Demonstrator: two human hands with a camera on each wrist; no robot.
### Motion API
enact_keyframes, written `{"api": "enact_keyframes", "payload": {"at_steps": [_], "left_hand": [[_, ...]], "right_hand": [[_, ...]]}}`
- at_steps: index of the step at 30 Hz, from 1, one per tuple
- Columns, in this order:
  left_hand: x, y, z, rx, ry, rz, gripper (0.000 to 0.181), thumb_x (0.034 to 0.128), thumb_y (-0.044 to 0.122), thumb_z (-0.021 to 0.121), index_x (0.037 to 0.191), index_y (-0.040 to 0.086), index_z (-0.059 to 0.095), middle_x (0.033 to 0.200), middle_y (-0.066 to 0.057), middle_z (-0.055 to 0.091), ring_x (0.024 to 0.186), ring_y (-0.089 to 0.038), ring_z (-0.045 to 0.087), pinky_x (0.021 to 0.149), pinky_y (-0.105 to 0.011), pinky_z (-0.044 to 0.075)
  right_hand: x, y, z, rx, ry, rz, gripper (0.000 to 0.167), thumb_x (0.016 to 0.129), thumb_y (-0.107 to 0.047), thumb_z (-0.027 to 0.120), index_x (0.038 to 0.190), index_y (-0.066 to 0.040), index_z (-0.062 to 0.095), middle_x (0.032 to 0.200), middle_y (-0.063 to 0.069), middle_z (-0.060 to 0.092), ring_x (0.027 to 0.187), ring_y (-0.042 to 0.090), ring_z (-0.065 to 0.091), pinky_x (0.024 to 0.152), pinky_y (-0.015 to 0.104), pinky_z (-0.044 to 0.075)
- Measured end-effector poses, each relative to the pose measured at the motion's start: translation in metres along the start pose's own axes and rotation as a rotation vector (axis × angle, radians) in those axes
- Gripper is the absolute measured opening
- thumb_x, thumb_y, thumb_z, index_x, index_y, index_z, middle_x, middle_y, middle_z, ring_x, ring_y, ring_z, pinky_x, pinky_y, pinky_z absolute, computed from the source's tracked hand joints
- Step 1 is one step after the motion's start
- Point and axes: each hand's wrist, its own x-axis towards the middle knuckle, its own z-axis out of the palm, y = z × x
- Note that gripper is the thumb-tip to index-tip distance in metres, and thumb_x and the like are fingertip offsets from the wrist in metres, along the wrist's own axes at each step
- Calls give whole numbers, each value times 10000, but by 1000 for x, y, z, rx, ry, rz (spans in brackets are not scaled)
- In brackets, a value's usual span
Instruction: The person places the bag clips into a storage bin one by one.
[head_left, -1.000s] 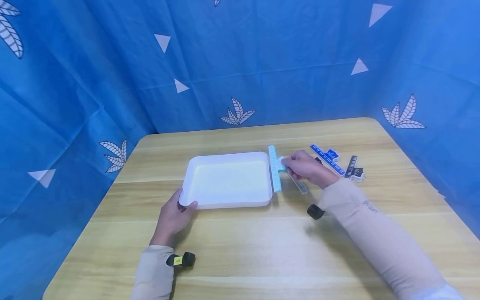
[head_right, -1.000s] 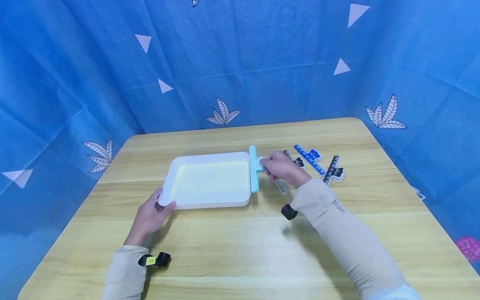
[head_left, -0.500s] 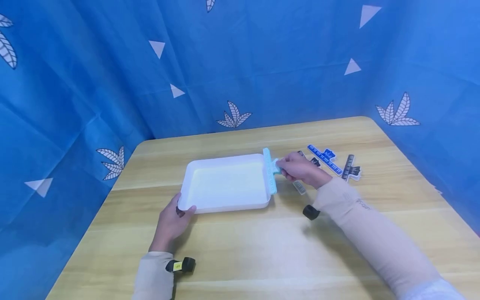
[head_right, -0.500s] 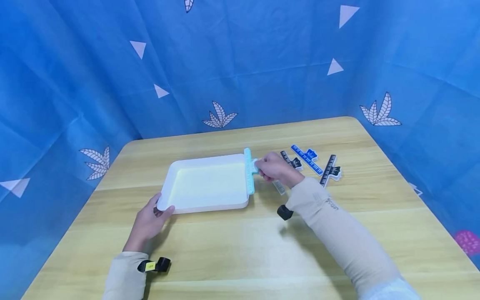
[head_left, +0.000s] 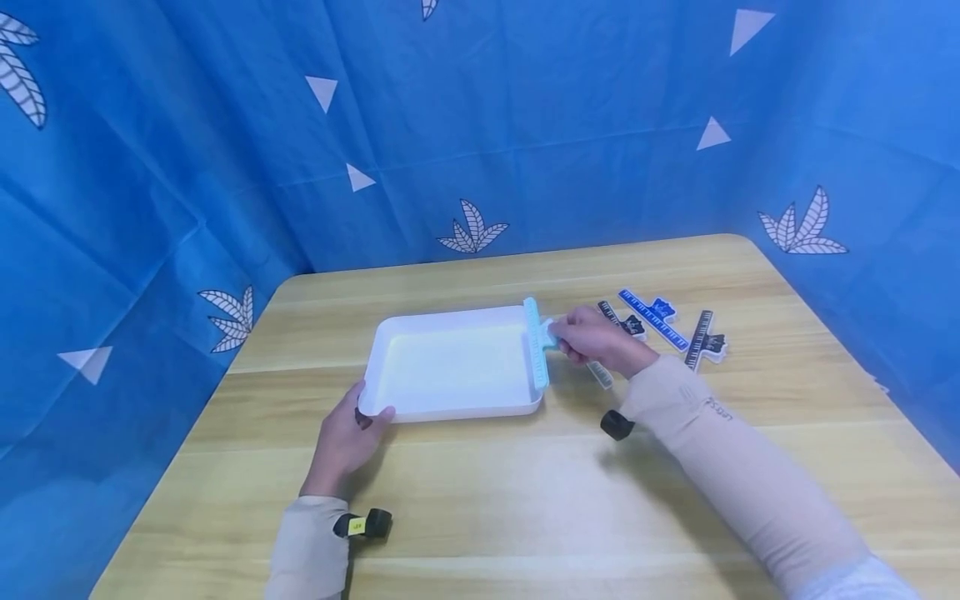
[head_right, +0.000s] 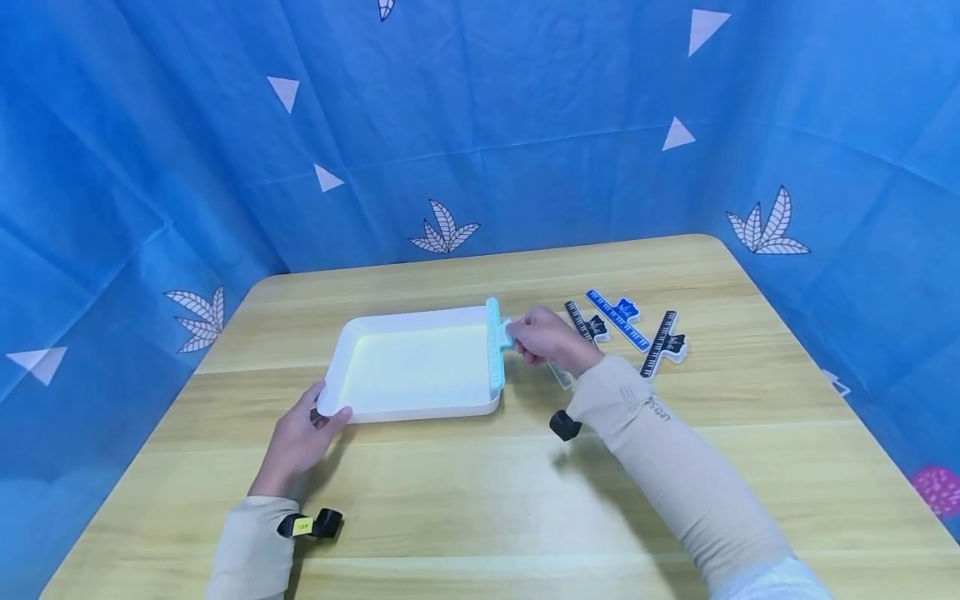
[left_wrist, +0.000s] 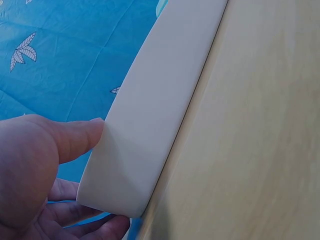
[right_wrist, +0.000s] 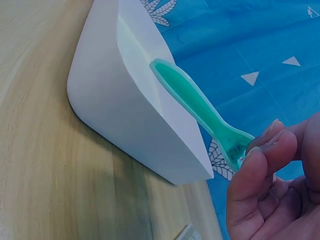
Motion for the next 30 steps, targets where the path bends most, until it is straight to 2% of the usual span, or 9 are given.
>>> {"api": "enact_keyframes", "payload": {"at_steps": [7,18,23,30], "left_hand": [[0,-1,1,4,3,-1,726,956,367,603,1500,12,278,1406,-280,450,1272,-423,461,1043,-529,394],[0,-4,1,-16,2,9,734,947,345,625,1506,22,275,1409,-269,453,1272,-413,466,1041,-520,400],[-1,-5,0,-16,7,-6,737,945,346,625,1508,25,275,1409,-266,455,1271,-412,465,1043,-521,397],[0,-4,1,-16,12,13,721,936,348,636,1497,37,306,1386,-258,484,1257,-409,482,1031,-523,410]], "right_hand": [[4,1,3,-7,-13,-3,302,1010,-193,485,746,-56,535,630,7,488,532,105,420,507,214,384],[7,4,9,-26,-3,13,286,1011,-193,480,765,-55,525,652,18,490,556,127,442,536,236,412],[8,4,11,-35,-15,12,284,1011,-197,484,769,-57,530,657,17,496,561,123,445,533,229,406],[9,3,11,-54,-14,28,286,1014,-204,479,779,-50,536,651,20,490,563,130,448,562,253,413]]}}
